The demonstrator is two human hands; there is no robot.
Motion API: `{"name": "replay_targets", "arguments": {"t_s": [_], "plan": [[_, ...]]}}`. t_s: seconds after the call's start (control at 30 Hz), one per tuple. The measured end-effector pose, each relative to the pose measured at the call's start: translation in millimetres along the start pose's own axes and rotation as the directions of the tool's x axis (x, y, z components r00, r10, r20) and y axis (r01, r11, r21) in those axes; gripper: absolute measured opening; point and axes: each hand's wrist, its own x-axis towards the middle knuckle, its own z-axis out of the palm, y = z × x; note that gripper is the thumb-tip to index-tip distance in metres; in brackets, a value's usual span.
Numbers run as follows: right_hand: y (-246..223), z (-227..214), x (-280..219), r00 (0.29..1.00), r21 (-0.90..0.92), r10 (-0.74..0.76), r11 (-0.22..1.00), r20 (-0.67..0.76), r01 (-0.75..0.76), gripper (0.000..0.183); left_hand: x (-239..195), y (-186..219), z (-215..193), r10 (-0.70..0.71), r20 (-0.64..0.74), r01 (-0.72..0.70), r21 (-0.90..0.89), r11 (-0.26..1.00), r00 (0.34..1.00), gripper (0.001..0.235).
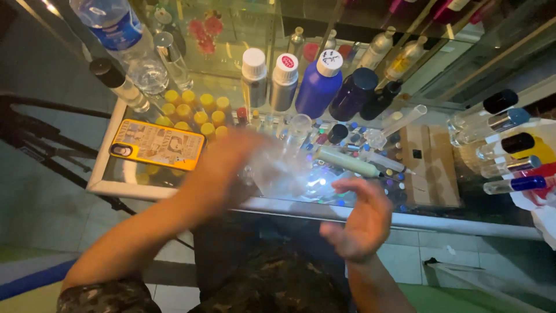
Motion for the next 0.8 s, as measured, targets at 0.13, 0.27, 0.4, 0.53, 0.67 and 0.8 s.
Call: {"name": "replay_targets", "arguments": {"t_s": [0.13,0.27,0.4,0.53,0.67,0.8], "plan": [[10.3,-2.1,12.7,0.97,-0.216,0.177,0.966,0.166,-0.139,0.021,26.9,-25.4,-41.6,-0.336,-0.22,0.35,0.027,0.936,0.916,0.049],[18.8,2.4,9.5,0.958,-0.22,0.189,0.965,0.214,-0.141,0.01,34.7,-55.4,-39.4,-0.42,-0.288,0.454,0.06,0.889,0.86,0.04],[19.1,4.5,8.8,0.94,-0.27,0.231,0.949,0.25,-0.161,0.015,42.5,-66.9,-36.3,-0.621,-0.237,0.632,-0.039,0.774,0.747,0.054],[21.0,5.8,1.9,0.924,-0.34,0.278,0.923,0.264,-0.18,0.006,41.8,-83.6,-25.8,-0.67,-0.216,0.692,0.04,0.721,0.71,0.058],[23.8,12.9,5.0,0.945,-0.291,0.282,0.93,0.167,-0.226,0.015,43.3,-84.1,-21.1,-0.674,-0.206,0.684,-0.03,0.729,0.709,0.062],[19.5,9.9,6.4,0.92,-0.326,0.297,0.923,0.256,-0.207,0.009,49.9,-83.8,-21.6,-0.691,-0.173,0.709,0.064,0.703,0.701,0.069]]}}
